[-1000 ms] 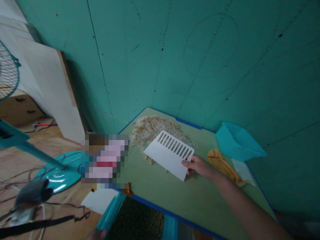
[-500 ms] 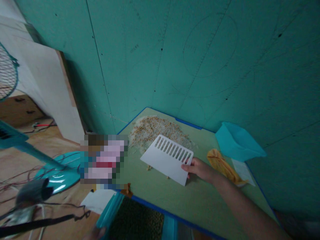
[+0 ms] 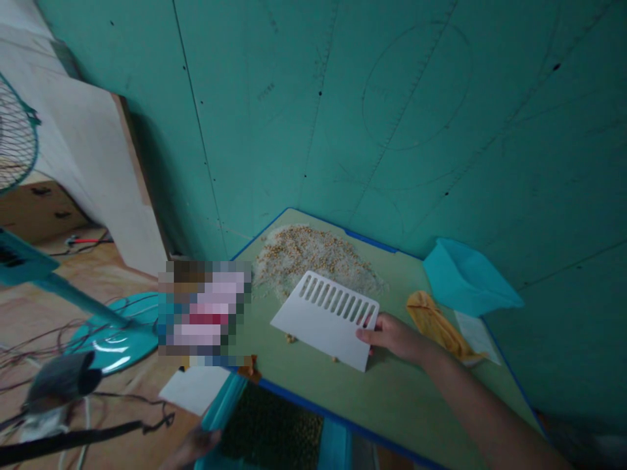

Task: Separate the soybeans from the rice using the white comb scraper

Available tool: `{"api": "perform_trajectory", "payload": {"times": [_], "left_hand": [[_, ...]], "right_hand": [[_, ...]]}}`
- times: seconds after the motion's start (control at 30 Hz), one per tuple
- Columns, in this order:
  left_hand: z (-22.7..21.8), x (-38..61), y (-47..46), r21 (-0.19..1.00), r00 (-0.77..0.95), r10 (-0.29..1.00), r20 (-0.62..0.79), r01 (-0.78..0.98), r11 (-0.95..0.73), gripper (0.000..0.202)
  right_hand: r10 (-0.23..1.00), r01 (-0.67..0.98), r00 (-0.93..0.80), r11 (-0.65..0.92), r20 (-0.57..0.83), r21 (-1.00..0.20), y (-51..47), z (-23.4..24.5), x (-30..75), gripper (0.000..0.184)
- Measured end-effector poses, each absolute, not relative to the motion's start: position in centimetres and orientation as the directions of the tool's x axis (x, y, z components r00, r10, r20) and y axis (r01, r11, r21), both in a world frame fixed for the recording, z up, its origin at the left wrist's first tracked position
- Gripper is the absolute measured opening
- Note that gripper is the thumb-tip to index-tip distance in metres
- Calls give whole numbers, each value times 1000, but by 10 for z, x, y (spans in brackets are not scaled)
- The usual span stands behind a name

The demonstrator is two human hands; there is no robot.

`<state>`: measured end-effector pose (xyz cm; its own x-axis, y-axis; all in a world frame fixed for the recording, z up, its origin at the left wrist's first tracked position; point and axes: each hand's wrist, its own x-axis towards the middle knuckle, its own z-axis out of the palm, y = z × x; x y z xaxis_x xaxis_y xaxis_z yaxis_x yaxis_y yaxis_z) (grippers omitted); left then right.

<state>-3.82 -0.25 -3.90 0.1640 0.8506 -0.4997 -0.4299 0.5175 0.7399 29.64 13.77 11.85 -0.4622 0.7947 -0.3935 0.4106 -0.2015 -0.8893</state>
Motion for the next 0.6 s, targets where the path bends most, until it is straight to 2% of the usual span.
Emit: {"api": "perform_trajectory", "payload": {"times": [0.1, 0.2, 0.23, 0.43, 0.6], "left_hand": [[-16, -28, -1, 740, 173, 848, -500, -423, 523, 44], [-8, -20, 13, 783, 135, 880, -455, -411, 468, 73], [-7, -19, 17, 793, 124, 886, -446, -405, 456, 77], [-5, -12, 22, 789, 91, 885, -456, -419, 449, 54], [0, -6, 30, 700, 185, 869, -460, -526, 483, 79]], "right_hand": [[783, 426, -467, -207, -410, -881, 134, 120, 296, 40], [772, 443, -479, -197, -417, -875, 131, 122, 297, 38], [768, 449, -484, -193, -419, -872, 130, 123, 297, 38], [721, 480, -519, -199, -460, -854, 122, 125, 301, 38], [669, 497, -563, -196, -485, -846, 115, 124, 303, 37]]}}
